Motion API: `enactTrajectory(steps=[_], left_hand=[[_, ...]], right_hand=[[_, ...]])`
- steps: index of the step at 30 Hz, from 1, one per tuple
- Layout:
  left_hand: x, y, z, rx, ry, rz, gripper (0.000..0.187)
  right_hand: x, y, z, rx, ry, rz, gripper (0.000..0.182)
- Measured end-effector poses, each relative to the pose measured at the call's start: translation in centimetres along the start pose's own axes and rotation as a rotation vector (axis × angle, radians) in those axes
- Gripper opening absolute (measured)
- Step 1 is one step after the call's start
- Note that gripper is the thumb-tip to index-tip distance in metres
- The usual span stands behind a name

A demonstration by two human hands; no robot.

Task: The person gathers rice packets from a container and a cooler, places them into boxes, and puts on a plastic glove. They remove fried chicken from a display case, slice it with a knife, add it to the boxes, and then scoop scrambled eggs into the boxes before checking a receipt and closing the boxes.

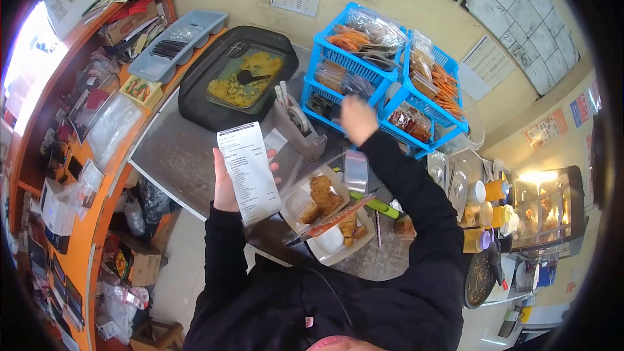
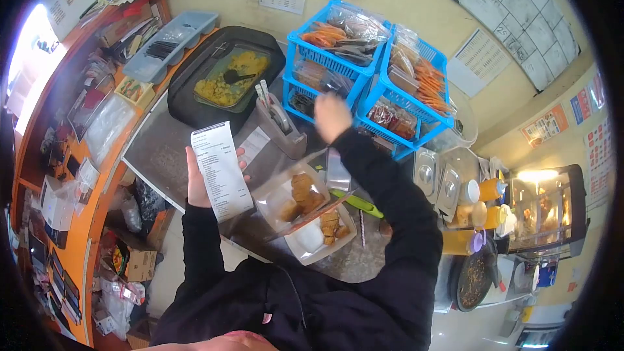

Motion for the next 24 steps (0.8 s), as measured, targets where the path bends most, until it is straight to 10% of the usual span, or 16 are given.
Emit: enactTrajectory(steps=[13, 19, 24], left_hand=[[1.5, 0.8, 1.0, 0.011, -0.058, -0.01, 0.084], [0.8, 1.5, 2.4, 0.039, -0.126, 0.011, 0.084], [0.6, 2.7, 3.5, -0.045, -0.219, 0.12, 0.085]], right_hand=[[4.2, 6.2, -5.1, 0.365, 0.484, -0.253, 0.025], [-1.3, -2.1, -2.1, 0.456, 0.124, -0.515, 0.018], [-10.0, -10.4, -1.2, 0.955, 0.386, -0.424, 0.018]])
Point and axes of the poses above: each hand's wrist, its own x-axis towards the middle knuckle, its own y-axis out of the palm, z = x × y, the point moved 5 cm from there along x, towards the middle knuckle, and after that the axes turned 3 degrees about -x, right-handed, at the moved point
